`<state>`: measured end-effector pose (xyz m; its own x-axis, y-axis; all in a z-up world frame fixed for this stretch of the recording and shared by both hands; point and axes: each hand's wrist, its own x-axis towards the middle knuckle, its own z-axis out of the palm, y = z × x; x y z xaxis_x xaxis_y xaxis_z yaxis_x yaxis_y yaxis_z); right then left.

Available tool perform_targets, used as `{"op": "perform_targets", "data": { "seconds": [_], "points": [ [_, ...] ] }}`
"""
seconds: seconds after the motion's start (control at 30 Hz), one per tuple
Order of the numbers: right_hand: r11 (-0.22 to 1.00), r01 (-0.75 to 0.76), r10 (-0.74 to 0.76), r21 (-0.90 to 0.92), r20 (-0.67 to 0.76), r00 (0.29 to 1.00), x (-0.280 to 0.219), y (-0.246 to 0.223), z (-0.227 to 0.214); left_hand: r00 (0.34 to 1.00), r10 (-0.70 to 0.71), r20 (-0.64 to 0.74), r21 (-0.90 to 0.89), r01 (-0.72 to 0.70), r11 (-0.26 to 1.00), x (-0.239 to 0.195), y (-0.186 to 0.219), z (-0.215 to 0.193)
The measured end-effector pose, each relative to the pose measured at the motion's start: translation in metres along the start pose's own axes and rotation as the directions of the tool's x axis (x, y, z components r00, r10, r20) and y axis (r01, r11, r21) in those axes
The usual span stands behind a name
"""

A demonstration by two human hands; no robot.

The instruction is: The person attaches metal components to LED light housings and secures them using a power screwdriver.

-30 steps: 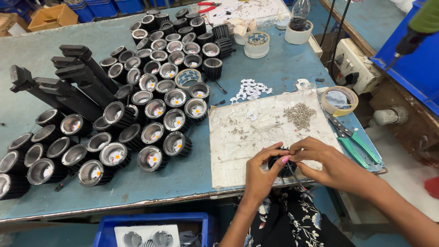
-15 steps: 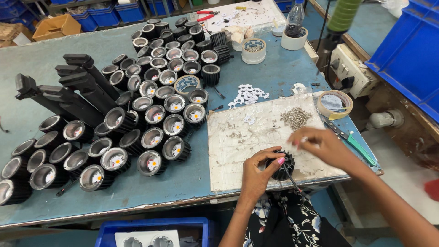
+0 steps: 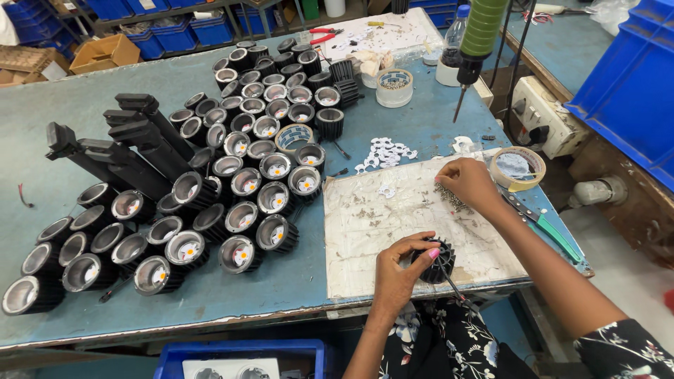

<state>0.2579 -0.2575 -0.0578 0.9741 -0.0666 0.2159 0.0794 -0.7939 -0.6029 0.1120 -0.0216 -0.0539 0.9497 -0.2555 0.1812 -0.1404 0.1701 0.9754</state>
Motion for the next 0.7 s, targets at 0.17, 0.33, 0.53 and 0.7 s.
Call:
{"op": "perform_targets", "data": {
  "seconds": [0.17,0.33,0.53,0.7],
  "points": [
    [0.993,0.116,-0.115,0.024,-0.055,0.992,0.002,-0.018,0.002,1.0,-0.02,0.003,-0.026,0.02,0.999,0.0,-0.001,0.0],
    [0.989,0.146,-0.146,0.005,0.006,0.989,0.004,-0.035,0.01,1.0,0.006,0.007,0.001,-0.006,1.0,0.0,-0.002,0.0],
    [0.929,0.362,-0.364,-0.081,-0.015,0.931,0.001,-0.032,0.015,1.0,-0.023,0.004,0.012,0.023,1.0,0.0,0.0,0.0],
    [0.98,0.162,-0.163,0.117,-0.005,0.987,-0.011,-0.01,0.002,1.0,0.0,0.007,-0.007,0.001,1.0,0.001,-0.002,0.001]
  ]
}}
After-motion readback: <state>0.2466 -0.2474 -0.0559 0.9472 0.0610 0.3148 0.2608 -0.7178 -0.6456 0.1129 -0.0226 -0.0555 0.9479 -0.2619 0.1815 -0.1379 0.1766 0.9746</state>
